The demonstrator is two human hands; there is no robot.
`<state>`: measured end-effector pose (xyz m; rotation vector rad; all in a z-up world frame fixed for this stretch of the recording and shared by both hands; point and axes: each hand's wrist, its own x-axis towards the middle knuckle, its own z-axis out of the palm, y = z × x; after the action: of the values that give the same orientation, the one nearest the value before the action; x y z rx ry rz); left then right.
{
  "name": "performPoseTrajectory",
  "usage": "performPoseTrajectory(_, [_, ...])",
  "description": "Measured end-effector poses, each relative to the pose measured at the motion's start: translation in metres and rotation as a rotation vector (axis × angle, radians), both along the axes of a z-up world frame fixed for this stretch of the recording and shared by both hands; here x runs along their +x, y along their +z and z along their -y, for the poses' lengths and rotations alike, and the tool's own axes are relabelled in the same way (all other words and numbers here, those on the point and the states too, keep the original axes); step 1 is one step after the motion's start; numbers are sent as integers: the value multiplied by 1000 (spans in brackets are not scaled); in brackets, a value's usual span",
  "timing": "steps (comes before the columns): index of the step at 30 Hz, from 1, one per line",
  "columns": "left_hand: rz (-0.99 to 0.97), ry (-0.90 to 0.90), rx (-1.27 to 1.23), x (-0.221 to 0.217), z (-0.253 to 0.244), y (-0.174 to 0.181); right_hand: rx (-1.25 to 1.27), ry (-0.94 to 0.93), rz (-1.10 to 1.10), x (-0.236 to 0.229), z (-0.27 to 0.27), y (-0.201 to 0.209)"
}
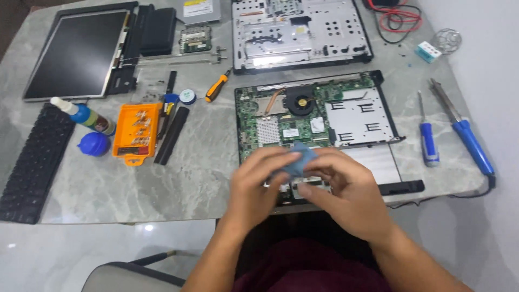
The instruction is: The person removes the top cover of a laptop and then takes out the hard drive, wiping it with a cloth. They proceed to unscrew and remove the cooling fan and a small circuit board from the motherboard using a screwdriver.
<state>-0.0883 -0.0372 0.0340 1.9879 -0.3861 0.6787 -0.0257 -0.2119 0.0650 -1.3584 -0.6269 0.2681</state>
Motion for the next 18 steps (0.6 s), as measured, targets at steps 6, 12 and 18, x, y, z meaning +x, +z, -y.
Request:
performPoseTrajectory(6, [-1, 704, 80, -63, -89, -19, -586, -285, 473, 50, 69, -9])
performPoseTrajectory(12, [-171, 1155, 286, -131, -192, -49, -712, -658, 403, 115, 196, -114])
performPoseTrajectory(18, [-354, 1288, 461, -132, -226, -70, -937, -647, 452, 106, 194, -108])
